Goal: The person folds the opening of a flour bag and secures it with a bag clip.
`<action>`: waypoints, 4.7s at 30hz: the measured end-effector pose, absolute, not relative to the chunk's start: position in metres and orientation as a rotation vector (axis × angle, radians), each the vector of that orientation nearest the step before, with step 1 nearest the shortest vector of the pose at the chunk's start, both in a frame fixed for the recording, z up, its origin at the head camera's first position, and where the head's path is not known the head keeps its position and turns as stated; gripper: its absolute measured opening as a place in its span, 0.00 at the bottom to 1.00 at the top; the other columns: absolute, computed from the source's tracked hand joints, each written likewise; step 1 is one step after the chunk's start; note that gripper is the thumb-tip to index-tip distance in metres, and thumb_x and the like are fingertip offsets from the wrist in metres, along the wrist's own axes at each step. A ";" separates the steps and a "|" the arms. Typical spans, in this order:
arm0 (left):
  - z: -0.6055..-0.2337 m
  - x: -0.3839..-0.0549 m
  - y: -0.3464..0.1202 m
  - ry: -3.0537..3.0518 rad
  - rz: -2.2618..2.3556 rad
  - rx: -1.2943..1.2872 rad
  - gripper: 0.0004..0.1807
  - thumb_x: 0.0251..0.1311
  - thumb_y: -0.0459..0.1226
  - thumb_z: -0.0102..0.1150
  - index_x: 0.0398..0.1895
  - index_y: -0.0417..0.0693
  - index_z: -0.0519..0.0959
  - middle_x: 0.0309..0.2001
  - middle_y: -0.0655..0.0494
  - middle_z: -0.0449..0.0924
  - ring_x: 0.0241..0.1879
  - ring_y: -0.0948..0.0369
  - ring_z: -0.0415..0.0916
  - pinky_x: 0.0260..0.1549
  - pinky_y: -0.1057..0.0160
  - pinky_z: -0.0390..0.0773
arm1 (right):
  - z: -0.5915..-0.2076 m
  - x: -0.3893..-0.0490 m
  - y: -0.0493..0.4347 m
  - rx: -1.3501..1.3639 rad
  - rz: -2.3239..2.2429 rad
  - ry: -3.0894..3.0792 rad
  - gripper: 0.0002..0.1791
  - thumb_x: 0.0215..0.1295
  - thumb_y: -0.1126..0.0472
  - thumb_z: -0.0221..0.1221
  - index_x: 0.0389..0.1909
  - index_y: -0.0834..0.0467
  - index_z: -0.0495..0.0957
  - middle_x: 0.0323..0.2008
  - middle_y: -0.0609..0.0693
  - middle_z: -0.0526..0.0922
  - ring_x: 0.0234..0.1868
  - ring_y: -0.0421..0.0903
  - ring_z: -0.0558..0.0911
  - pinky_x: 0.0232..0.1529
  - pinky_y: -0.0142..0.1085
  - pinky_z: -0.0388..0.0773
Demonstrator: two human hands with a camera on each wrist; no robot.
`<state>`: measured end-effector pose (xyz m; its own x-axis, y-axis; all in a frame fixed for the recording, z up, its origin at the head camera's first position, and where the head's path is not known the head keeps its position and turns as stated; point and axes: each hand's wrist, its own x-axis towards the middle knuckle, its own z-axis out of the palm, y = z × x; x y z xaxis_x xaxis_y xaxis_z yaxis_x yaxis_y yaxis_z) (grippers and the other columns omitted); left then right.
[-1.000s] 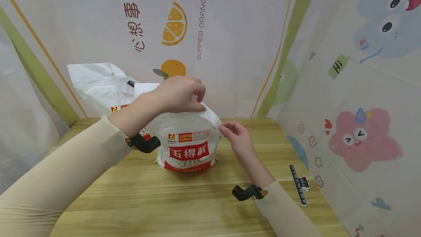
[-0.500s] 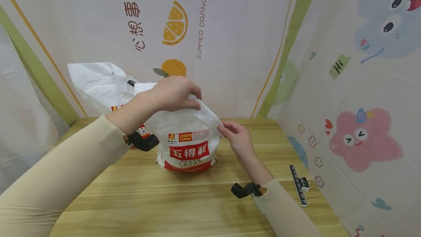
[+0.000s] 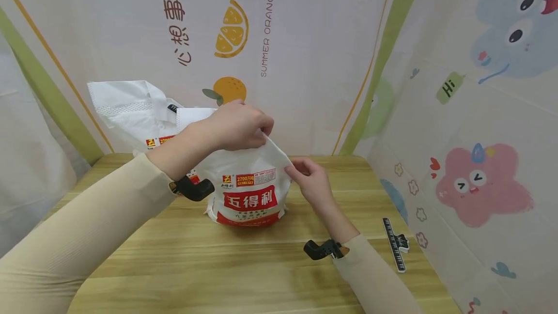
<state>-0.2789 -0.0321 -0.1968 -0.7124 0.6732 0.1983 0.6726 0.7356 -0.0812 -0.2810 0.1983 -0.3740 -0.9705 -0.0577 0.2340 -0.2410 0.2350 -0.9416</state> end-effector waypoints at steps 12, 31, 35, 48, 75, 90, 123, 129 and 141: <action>-0.201 -0.279 -0.033 -2.730 0.078 -1.107 0.11 0.75 0.42 0.67 0.55 0.55 0.92 0.51 0.56 0.93 0.50 0.53 0.86 0.59 0.48 0.83 | -0.364 -0.285 0.183 0.346 1.846 -2.266 0.18 0.77 0.54 0.70 0.56 0.63 0.87 0.44 0.46 0.90 0.45 0.42 0.87 0.45 0.31 0.87; -0.204 -0.282 -0.037 -2.727 -0.012 -1.149 0.10 0.74 0.39 0.68 0.53 0.54 0.93 0.53 0.56 0.93 0.54 0.53 0.87 0.57 0.50 0.86 | -0.357 -0.284 0.176 0.446 1.794 -2.289 0.18 0.77 0.52 0.70 0.59 0.59 0.88 0.46 0.51 0.90 0.48 0.44 0.87 0.46 0.33 0.87; -0.205 -0.283 -0.036 -2.697 0.003 -1.174 0.09 0.74 0.38 0.69 0.50 0.56 0.94 0.51 0.59 0.94 0.54 0.54 0.88 0.58 0.49 0.85 | -0.356 -0.284 0.170 0.406 1.756 -2.250 0.13 0.75 0.57 0.71 0.50 0.62 0.90 0.40 0.51 0.91 0.41 0.44 0.86 0.39 0.33 0.86; -0.200 -0.285 -0.040 -2.685 -0.087 -1.159 0.09 0.72 0.37 0.63 0.43 0.52 0.92 0.42 0.56 0.92 0.43 0.54 0.85 0.46 0.52 0.86 | -0.346 -0.283 0.173 0.485 1.751 -2.303 0.16 0.78 0.54 0.68 0.57 0.60 0.86 0.49 0.57 0.91 0.45 0.43 0.87 0.40 0.34 0.87; -0.207 -0.280 -0.041 -2.534 0.046 -1.261 0.06 0.74 0.37 0.69 0.46 0.54 0.94 0.45 0.57 0.94 0.46 0.53 0.89 0.51 0.51 0.88 | -0.344 -0.283 0.166 0.591 1.372 -2.484 0.10 0.76 0.59 0.69 0.47 0.62 0.92 0.42 0.59 0.94 0.40 0.50 0.87 0.41 0.41 0.84; -0.204 -0.281 -0.046 -2.551 -0.018 -1.299 0.06 0.73 0.36 0.69 0.44 0.52 0.94 0.45 0.56 0.94 0.47 0.54 0.89 0.52 0.51 0.88 | -0.339 -0.285 0.154 0.630 1.435 -2.442 0.10 0.76 0.56 0.69 0.46 0.59 0.91 0.42 0.58 0.94 0.41 0.51 0.90 0.41 0.42 0.86; -0.205 -0.280 -0.048 -2.718 0.108 -1.190 0.07 0.72 0.37 0.69 0.49 0.51 0.92 0.47 0.53 0.92 0.45 0.53 0.85 0.45 0.52 0.88 | -0.367 -0.283 0.185 0.394 1.381 -2.488 0.10 0.74 0.57 0.71 0.47 0.59 0.92 0.39 0.57 0.94 0.39 0.51 0.89 0.38 0.35 0.81; -0.206 -0.282 -0.047 -2.676 0.149 -1.231 0.07 0.72 0.38 0.71 0.47 0.52 0.94 0.48 0.55 0.93 0.48 0.54 0.87 0.49 0.53 0.88 | -0.376 -0.282 0.190 0.338 1.255 -2.453 0.07 0.71 0.59 0.74 0.40 0.60 0.93 0.33 0.56 0.94 0.29 0.44 0.82 0.28 0.32 0.72; -0.197 -0.283 -0.056 -2.792 -0.025 -1.094 0.11 0.72 0.42 0.71 0.53 0.54 0.92 0.53 0.56 0.92 0.50 0.54 0.86 0.51 0.51 0.88 | -0.378 -0.284 0.203 0.278 1.358 -2.500 0.12 0.73 0.55 0.72 0.47 0.60 0.92 0.40 0.56 0.94 0.39 0.43 0.86 0.41 0.35 0.80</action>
